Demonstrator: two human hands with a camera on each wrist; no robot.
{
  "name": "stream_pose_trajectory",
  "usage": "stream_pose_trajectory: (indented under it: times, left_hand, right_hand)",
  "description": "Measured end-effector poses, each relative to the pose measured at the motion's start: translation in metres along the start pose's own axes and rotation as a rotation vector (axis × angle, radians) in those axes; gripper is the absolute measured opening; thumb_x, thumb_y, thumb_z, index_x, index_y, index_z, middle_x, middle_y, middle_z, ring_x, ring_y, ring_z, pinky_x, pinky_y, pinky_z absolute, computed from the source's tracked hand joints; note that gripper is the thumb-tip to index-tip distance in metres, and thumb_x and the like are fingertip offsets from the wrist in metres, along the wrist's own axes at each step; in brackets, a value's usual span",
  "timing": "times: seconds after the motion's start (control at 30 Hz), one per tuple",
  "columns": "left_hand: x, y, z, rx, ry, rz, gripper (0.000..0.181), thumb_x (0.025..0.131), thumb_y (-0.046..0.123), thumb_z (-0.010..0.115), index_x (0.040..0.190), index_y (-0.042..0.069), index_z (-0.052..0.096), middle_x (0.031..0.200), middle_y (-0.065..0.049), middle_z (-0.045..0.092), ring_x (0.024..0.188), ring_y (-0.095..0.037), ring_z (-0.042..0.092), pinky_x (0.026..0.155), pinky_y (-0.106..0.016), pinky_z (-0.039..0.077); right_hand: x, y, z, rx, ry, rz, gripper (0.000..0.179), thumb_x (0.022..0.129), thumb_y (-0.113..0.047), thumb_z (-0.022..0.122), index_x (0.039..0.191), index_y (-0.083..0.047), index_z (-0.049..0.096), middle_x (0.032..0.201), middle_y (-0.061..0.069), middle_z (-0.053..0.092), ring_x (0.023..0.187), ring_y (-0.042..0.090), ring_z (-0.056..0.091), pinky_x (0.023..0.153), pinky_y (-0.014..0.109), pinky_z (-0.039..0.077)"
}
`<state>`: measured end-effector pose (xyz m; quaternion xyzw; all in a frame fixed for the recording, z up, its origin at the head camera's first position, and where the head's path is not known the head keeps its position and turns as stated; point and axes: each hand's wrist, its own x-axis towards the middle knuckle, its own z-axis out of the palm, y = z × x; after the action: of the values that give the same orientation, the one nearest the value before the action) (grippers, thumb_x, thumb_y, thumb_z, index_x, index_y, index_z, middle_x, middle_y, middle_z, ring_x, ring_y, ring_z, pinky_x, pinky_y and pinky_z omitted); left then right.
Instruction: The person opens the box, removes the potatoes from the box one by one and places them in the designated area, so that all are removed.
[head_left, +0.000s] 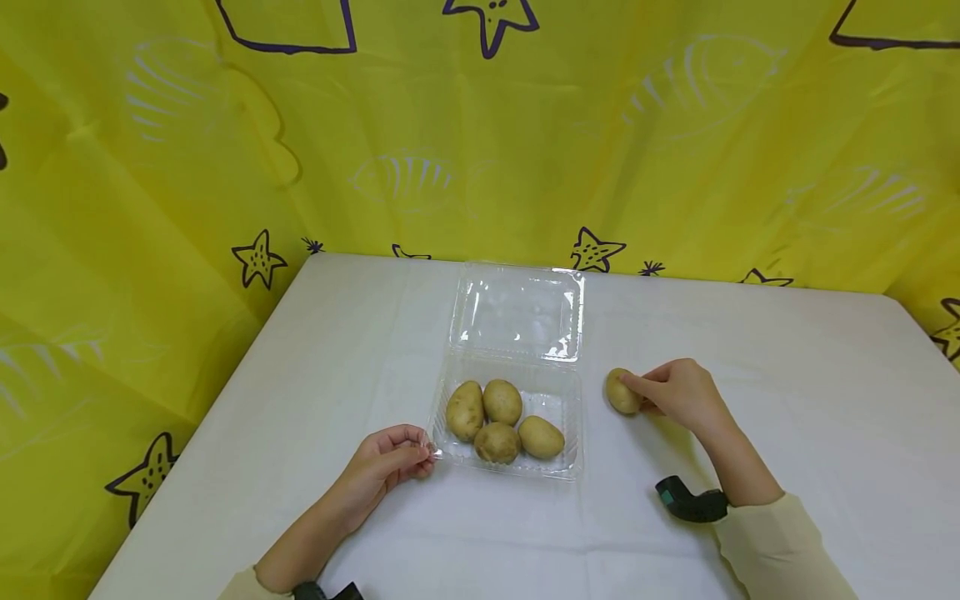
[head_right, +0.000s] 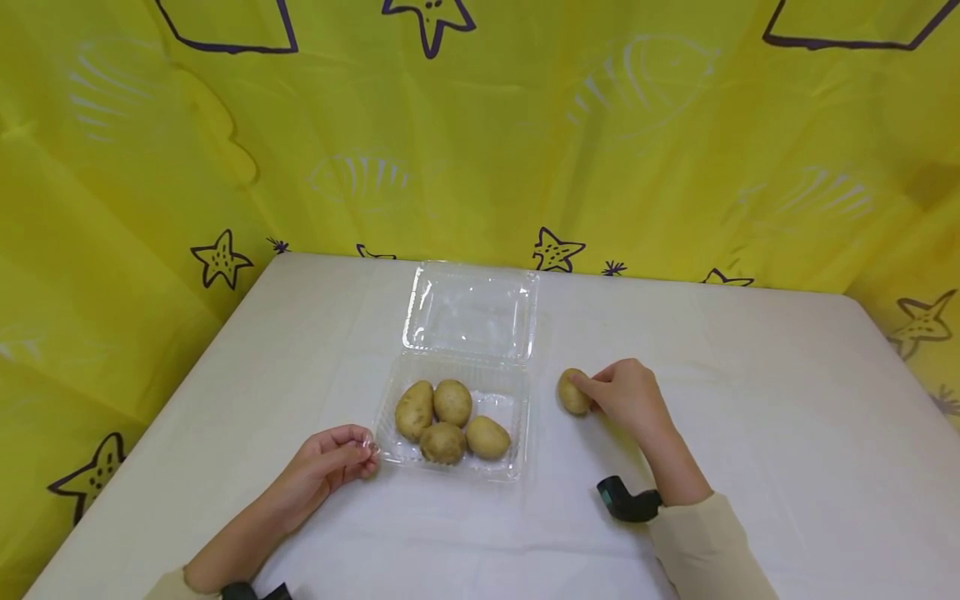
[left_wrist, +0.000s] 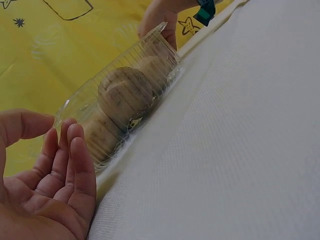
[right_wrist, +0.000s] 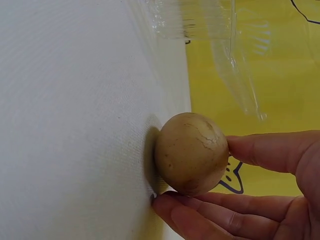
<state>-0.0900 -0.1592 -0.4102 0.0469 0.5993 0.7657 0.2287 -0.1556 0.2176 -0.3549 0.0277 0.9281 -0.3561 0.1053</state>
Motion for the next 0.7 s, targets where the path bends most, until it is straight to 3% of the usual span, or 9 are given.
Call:
stream_pose_trajectory:
  times: [0.33,0.57,0.7]
  left_hand:
    - [-0.0005,-0.0006,-0.0009,-0.002,-0.019,0.018,0.005,0.09,0.007,0.054,0.092,0.003,0.055,0.088,-0.006,0.06,0.082,-0.013,0.059,0.077,-0.026,0.05]
    - [-0.0006,-0.0004,-0.0016,-0.001,-0.023,0.022,0.005,0.09,0.006,0.053,0.093,0.002,0.055,0.089,-0.007,0.06,0.082,-0.013,0.059,0.077,-0.026,0.049]
    - [-0.0005,-0.0004,-0.0011,0.002,-0.027,0.03,0.006,0.09,0.006,0.053,0.093,0.001,0.055,0.089,-0.007,0.06,0.082,-0.013,0.059,0.077,-0.026,0.049]
  right_hand:
    - [-0.0006,-0.0019,-0.0006,-0.06,0.047,-0.021,0.048,0.084,-0.043,0.062,0.089,0.004,0.071,0.075,0.007,0.065,0.074,0.022,0.054,0.058,0.029,0.042]
    - [-0.0026,-0.0038,-0.0013,-0.076,0.065,-0.051,0.059,0.086,-0.042,0.06,0.108,0.012,0.06,0.1,0.025,0.063,0.098,0.04,0.055,0.076,0.044,0.047]
    - [-0.0042,-0.006,-0.0013,-0.081,0.056,-0.061,0.063,0.087,-0.041,0.059,0.117,0.014,0.053,0.108,0.028,0.059,0.104,0.042,0.052,0.082,0.049,0.044]
